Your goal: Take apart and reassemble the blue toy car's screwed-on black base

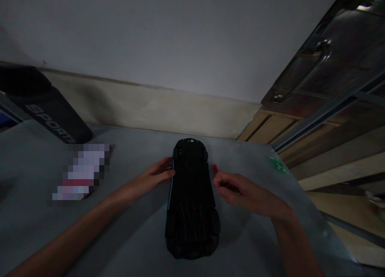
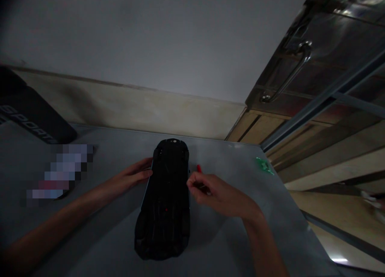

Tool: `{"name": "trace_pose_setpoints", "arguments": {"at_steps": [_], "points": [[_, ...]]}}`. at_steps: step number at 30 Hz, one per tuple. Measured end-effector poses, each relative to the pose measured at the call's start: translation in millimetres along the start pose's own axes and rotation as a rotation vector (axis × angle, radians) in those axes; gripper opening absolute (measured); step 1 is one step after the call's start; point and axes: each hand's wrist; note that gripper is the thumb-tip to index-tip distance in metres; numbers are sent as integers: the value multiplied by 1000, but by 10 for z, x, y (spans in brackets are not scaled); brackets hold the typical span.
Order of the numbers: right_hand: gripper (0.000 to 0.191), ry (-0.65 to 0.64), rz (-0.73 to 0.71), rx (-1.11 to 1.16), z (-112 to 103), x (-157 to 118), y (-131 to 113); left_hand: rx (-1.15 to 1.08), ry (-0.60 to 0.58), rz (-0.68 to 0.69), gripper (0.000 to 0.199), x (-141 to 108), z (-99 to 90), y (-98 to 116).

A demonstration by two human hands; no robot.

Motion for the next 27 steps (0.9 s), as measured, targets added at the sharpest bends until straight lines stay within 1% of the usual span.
{"name": "trace_pose_setpoints", "arguments": {"at_steps": [3, 6, 10, 12, 16, 20, 24, 27], "points": [[30, -31, -28, 30, 64, 40, -107, -15, -5, 4, 66, -6, 19, 27], [33, -27, -12, -34, 121, 96, -163, -49, 9, -10, 67, -16, 32, 47], [30, 86, 42, -237, 204, 182, -261, -100, -25, 14, 63, -1, 32, 42], [26, 116, 67, -355, 253, 261, -340, -132, -55, 38, 64, 19, 27, 27], [16, 101, 61, -580, 328, 523, -519, -179, -76, 67, 59, 48, 29, 3], [12, 75, 119, -798, 343, 771, -656, -182, -62, 63, 55, 28, 44, 24], [11, 52, 151, -969, 333, 866, -718, -159, -79, 54, 55, 19, 43, 38], [10, 25, 142, -1001, 316, 883, -713, -172, -99, 66, 56, 36, 32, 19]]}}
Point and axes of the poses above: each hand's wrist, its own x-axis towards the middle knuckle, its own z-axis out of the palm, y = z × x, and after that the axes turned 13 degrees about -y, right-handed
